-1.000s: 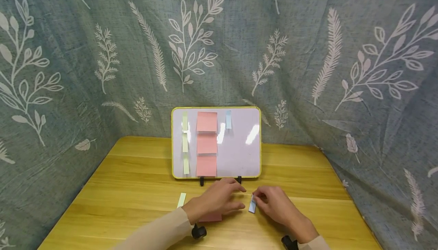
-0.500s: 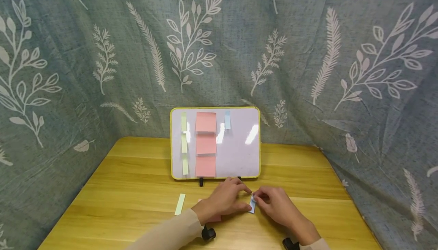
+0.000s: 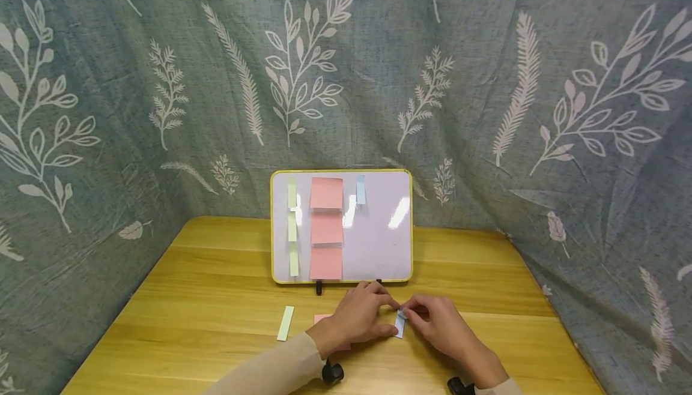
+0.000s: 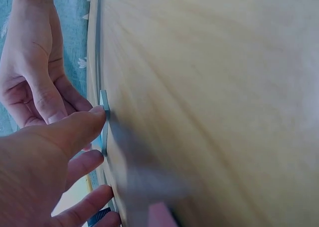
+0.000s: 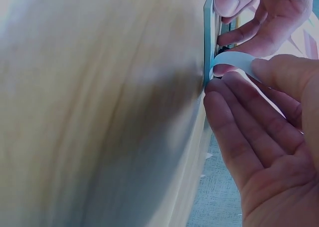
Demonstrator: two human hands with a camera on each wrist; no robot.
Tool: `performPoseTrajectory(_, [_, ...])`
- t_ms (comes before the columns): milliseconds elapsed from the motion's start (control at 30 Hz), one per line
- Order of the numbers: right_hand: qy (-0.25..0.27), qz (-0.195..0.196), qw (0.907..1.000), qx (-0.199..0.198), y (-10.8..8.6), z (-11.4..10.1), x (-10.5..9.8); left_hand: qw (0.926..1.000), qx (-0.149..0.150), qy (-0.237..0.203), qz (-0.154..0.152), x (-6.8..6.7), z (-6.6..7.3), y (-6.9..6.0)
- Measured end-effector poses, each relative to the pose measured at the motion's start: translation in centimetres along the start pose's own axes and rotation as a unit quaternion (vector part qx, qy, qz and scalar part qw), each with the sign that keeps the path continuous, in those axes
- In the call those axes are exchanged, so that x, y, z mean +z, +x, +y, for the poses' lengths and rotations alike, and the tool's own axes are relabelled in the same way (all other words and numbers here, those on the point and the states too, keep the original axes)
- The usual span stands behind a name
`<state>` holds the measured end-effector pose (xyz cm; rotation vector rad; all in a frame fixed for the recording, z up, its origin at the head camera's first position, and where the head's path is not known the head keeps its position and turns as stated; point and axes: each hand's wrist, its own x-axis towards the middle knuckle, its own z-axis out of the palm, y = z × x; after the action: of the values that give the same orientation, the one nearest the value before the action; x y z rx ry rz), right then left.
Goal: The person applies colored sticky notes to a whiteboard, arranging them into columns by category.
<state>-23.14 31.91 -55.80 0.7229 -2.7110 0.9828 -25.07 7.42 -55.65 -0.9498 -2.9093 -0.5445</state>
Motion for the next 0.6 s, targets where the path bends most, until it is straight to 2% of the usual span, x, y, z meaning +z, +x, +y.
performPoseTrajectory(267, [0.000,0.021,0.9988,0.045,0.3,-0.1,-0.1,0.9999,-0.011,-0.005,-0.006,-0.3,0.3,-0.1])
performPoseTrajectory(600, [-0.025,0.038,0.9961,0.075,1.3,0.4,-0.4,0.9996,-0.028,-0.006,-0.007,-0.6,0.5,0.1])
